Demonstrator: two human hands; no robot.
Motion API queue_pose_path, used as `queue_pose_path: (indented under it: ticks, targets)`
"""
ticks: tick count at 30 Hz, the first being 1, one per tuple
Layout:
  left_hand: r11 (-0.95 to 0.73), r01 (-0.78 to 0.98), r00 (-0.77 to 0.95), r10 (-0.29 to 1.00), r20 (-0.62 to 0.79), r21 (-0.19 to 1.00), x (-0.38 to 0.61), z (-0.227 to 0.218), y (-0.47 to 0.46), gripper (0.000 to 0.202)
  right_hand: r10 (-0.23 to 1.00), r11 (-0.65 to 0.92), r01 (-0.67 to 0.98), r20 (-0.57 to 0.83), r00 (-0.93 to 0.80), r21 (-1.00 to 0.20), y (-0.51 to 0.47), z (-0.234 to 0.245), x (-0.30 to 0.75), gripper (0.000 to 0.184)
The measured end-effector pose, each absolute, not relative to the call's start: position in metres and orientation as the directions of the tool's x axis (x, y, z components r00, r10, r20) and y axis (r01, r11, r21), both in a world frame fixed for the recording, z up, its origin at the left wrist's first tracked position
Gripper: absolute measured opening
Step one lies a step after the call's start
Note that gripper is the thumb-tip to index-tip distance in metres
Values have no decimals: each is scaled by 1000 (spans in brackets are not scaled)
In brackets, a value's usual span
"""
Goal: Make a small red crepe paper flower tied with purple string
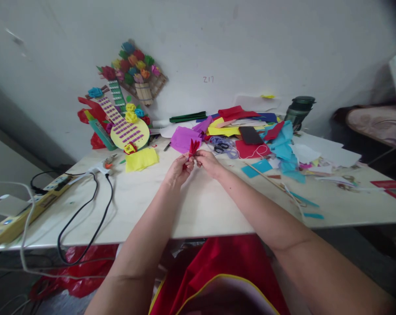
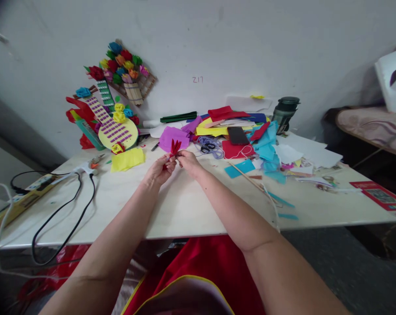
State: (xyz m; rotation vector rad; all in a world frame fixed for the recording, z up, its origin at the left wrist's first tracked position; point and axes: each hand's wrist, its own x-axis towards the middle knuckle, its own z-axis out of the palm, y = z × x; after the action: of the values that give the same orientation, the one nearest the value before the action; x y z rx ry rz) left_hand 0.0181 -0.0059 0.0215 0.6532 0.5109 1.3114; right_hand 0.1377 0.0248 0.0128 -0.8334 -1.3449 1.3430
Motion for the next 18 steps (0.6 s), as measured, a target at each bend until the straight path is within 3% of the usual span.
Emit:
queue_pose_path:
  ticks: [3, 7, 12, 18]
  targets:
    - [125, -689, 204, 979, 26, 714, 19, 22, -7, 14, 938, 315, 101, 293, -186, -944, 24, 16, 140, 10]
    - [134, -682, 226, 974, 32, 719, 21, 26, -9, 15, 873, 485, 362, 460, -161, -796, 19, 23, 144, 14]
    - [128, -675, 229, 973, 41, 727, 18, 30, -12, 17, 785, 619, 315, 572, -236, -719, 12, 27, 147, 18]
    - [108, -660, 187, 982, 23, 743, 15, 33, -14, 14, 800, 591, 186, 541, -260, -785, 15, 25, 147, 29]
